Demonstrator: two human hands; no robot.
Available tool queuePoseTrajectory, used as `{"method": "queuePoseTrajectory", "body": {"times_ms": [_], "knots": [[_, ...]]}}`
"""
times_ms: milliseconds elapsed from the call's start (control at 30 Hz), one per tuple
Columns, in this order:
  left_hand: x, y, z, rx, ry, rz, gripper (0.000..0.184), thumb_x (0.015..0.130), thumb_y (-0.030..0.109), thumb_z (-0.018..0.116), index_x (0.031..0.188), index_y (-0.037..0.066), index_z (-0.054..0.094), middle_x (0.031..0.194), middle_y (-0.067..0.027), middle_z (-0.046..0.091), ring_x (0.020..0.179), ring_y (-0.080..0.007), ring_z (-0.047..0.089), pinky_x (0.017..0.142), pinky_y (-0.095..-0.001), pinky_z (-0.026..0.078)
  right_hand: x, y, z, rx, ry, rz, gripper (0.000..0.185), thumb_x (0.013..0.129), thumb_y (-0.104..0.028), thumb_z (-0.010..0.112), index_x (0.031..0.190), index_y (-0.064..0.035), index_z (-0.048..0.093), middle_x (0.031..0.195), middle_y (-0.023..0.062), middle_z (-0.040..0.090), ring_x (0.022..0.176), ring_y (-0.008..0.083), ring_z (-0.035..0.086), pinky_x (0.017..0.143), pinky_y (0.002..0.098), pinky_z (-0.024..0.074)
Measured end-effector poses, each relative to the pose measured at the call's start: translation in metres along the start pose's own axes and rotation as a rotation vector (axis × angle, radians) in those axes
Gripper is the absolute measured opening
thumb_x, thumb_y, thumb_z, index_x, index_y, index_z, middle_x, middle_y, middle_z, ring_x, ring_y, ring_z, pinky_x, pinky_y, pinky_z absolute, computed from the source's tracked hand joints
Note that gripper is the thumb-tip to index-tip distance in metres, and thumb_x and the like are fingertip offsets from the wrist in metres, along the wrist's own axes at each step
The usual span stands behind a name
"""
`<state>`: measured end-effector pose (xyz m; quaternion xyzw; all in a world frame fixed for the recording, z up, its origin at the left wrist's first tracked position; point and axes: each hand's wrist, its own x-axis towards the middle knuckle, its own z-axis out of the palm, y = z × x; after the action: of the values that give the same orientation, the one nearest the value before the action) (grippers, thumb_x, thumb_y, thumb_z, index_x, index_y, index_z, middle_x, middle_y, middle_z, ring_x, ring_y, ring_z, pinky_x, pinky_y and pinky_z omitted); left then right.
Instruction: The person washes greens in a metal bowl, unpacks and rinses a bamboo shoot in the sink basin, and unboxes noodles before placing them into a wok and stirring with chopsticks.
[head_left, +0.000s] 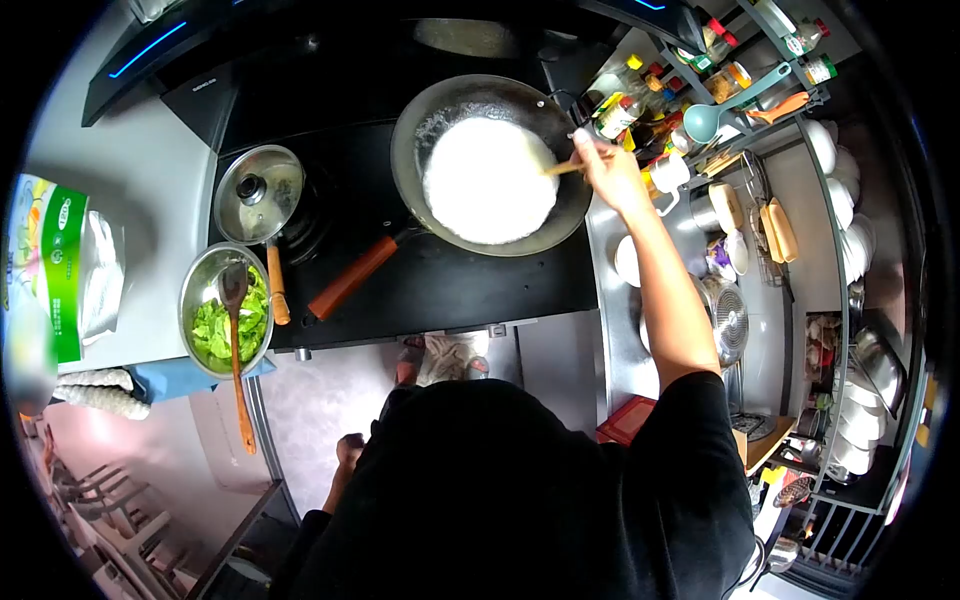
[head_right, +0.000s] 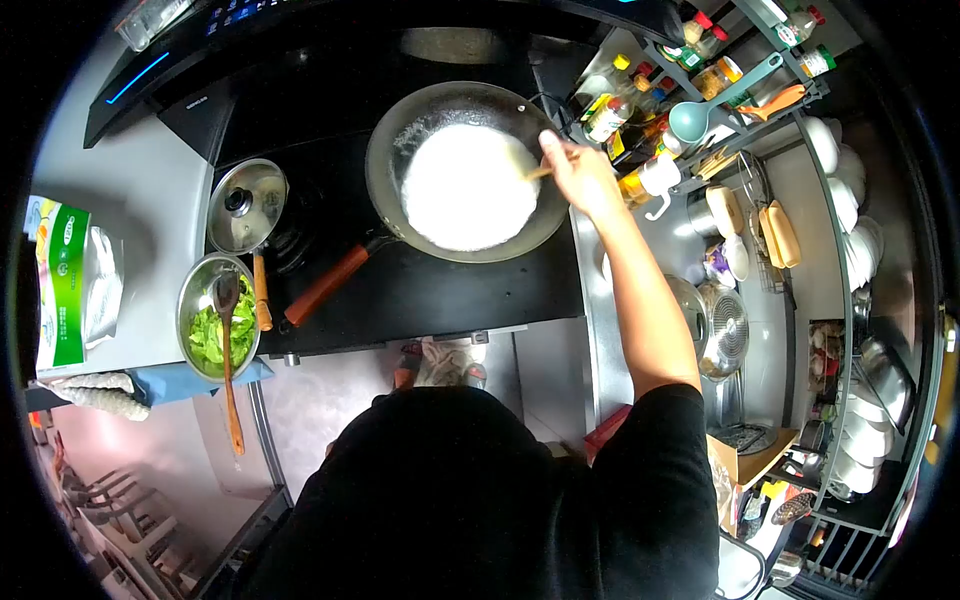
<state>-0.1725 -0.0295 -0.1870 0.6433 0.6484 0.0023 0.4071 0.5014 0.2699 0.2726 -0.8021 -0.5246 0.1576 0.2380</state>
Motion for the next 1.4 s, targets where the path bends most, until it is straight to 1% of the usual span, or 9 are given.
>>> {"method": "queuePoseTrajectory", "body": {"times_ms": [133, 233, 500, 667, 933, 1067, 1200, 1333, 1400], "knots": [[0.004, -0.007, 0.01, -0.012, -0.013, -0.099, 0.026, 0.075, 0.018, 0.072, 0.098, 0.005, 0.075, 0.085, -0.0102, 0.075, 0.078, -0.0231, 0.072, 0.07, -0.033, 0.057, -0.022, -0.007, 0.037, 0.223, -0.102, -0.069, 0.052, 0.099, -0.052, 0.057, 0.09, -0.0058, 0.077, 0.072, 0.0048, 0.07, 0.067, 0.0112, 0.064, 0.071, 0.0277, 0.0526], [-0.005, 0.007, -0.013, -0.214, 0.035, -0.03, 0.009, 0.079, 0.015, 0.068, 0.081, 0.006, 0.068, 0.072, -0.0088, 0.068, 0.068, -0.0237, 0.067, 0.061, -0.0367, 0.05, -0.008, -0.016, 0.032, 0.418, -0.076, -0.046, 0.049, 0.101, -0.047, 0.057, 0.092, -0.0026, 0.074, 0.078, 0.0028, 0.07, 0.07, 0.0097, 0.062, 0.069, 0.0254, 0.0504], [0.006, 0.041, -0.037, 0.083, -0.032, 0.244, 0.024, 0.077, 0.029, 0.063, 0.066, 0.008, 0.055, 0.072, -0.0201, 0.061, 0.07, -0.0415, 0.058, 0.058, -0.0478, 0.043, -0.013, -0.029, 0.033, 0.107, -0.102, -0.325, 0.044, 0.1, -0.044, 0.058, 0.098, -0.0044, 0.075, 0.089, 0.0112, 0.072, 0.084, 0.0231, 0.07, 0.079, 0.033, 0.0527], [0.005, 0.03, -0.029, -0.027, -0.011, 0.272, 0.021, 0.073, 0.025, 0.064, 0.064, 0.01, 0.053, 0.069, -0.0158, 0.059, 0.068, -0.0386, 0.059, 0.056, -0.0471, 0.044, -0.016, -0.018, 0.015, 0.236, -0.213, -0.231, 0.04, 0.1, -0.04, 0.061, 0.093, -0.0019, 0.074, 0.076, 0.0013, 0.068, 0.071, 0.0087, 0.061, 0.069, 0.0245, 0.0491], [0.006, 0.053, -0.055, 0.167, -0.067, 0.265, 0.016, 0.071, 0.019, 0.062, 0.062, 0.011, 0.051, 0.063, -0.0104, 0.055, 0.065, -0.0332, 0.059, 0.056, -0.0433, 0.046, -0.008, -0.01, -0.006, 0.167, -0.087, 0.004, 0.053, 0.096, -0.056, 0.057, 0.088, -0.0066, 0.076, 0.069, 0.0055, 0.071, 0.07, 0.0183, 0.069, 0.07, 0.0308, 0.0534], [0.026, -0.001, -0.02, 0.438, -0.115, 0.426, 0.012, 0.071, 0.016, 0.062, 0.064, 0.01, 0.054, 0.069, -0.0088, 0.058, 0.069, -0.0305, 0.061, 0.057, -0.0403, 0.047, 0.008, -0.008, 0.028, 0.293, -0.094, -0.231, 0.046, 0.097, -0.046, 0.063, 0.09, -0.0015, 0.072, 0.073, 0.0018, 0.066, 0.07, 0.0075, 0.062, 0.068, 0.0237, 0.0507], [0.046, -0.021, -0.009, 0.544, -0.123, 0.642, 0.01, 0.072, 0.018, 0.062, 0.067, 0.011, 0.059, 0.076, -0.0087, 0.061, 0.072, -0.0303, 0.062, 0.059, -0.0404, 0.049, 0.013, -0.007, 0.036, 0.019, -0.117, -0.242, 0.049, 0.097, -0.05, 0.06, 0.093, -0.0034, 0.073, 0.074, 0.0025, 0.068, 0.07, 0.0105, 0.064, 0.071, 0.0273, 0.052], [0.025, 0.041, -0.053, 0.201, -0.151, 0.348, 0.012, 0.073, 0.02, 0.062, 0.067, 0.011, 0.059, 0.078, -0.009, 0.063, 0.073, -0.0315, 0.063, 0.06, -0.0418, 0.049, 0.016, -0.003, -0.003, 0.212, -0.057, -0.042, 0.061, 0.097, -0.059, 0.055, 0.088, -0.0022, 0.075, 0.076, 0.0038, 0.07, 0.065, 0.0123, 0.063, 0.067, 0.0282, 0.0523], [0.022, 0.039, -0.052, 0.236, -0.125, 0.405, 0.011, 0.074, 0.019, 0.061, 0.067, 0.01, 0.058, 0.075, -0.0092, 0.062, 0.071, -0.0314, 0.062, 0.059, -0.0415, 0.048, 0.015, -0.003, -0.015, 0.064, -0.035, -0.029, 0.065, 0.095, -0.066, 0.049, 0.089, -0.0071, 0.076, 0.079, 0.0119, 0.074, 0.082, 0.0266, 0.072, 0.08, 0.037, 0.0537]]}}
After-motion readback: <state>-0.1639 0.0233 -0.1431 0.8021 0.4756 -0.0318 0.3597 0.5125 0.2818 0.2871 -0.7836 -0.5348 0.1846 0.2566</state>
